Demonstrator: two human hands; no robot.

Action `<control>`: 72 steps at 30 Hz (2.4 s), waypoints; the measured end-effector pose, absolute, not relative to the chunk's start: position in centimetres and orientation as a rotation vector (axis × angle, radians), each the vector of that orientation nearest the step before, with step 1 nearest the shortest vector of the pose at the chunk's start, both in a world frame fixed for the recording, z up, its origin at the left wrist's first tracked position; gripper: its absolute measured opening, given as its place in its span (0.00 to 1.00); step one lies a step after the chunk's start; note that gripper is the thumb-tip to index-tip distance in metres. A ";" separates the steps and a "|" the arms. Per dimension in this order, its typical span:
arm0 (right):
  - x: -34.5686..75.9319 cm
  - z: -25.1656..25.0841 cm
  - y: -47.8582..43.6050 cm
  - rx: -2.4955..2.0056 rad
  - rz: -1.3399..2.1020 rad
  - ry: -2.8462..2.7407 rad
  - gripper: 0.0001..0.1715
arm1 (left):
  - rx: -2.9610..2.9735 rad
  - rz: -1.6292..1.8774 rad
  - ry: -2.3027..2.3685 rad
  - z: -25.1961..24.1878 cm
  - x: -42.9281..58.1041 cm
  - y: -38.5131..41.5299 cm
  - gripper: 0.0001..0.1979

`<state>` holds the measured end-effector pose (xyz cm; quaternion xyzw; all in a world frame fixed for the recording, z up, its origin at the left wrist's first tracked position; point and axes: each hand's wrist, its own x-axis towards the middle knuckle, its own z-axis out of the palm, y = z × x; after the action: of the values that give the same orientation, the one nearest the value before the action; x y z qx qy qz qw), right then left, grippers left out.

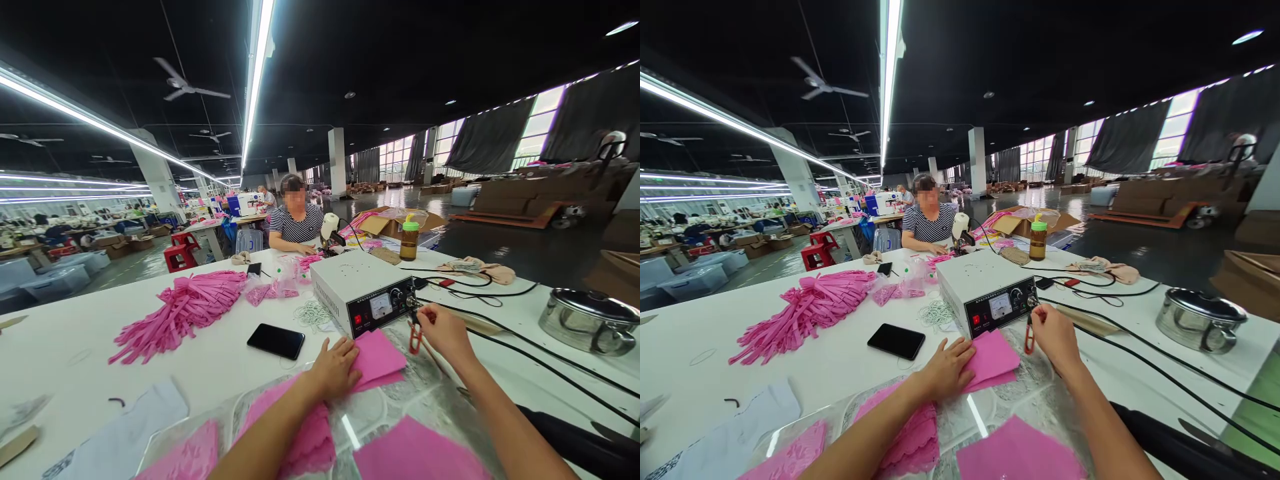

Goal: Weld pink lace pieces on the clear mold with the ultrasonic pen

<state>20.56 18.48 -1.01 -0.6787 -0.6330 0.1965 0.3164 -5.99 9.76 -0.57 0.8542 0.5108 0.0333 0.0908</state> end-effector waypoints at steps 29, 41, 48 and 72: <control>16.2 -4.6 14.9 -1.545 0.496 -2.111 0.16 | 2.503 0.240 1.875 -0.2 -5.3 10.6 0.14; 16.6 -5.3 15.0 -1.360 0.373 -2.080 0.15 | 2.330 0.272 2.008 -0.1 -5.9 10.9 0.14; 16.6 -5.4 14.7 -1.240 0.402 -1.998 0.14 | 2.305 0.320 2.042 -0.2 -6.3 10.9 0.14; 15.9 -2.9 15.1 -1.001 0.952 -1.466 0.14 | 2.449 0.818 1.547 0.0 -2.5 10.4 0.14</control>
<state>15.93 15.06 -2.92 -0.4201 -0.6153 0.3993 0.5343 -2.46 10.44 -0.05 0.8120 0.5128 0.2710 0.0656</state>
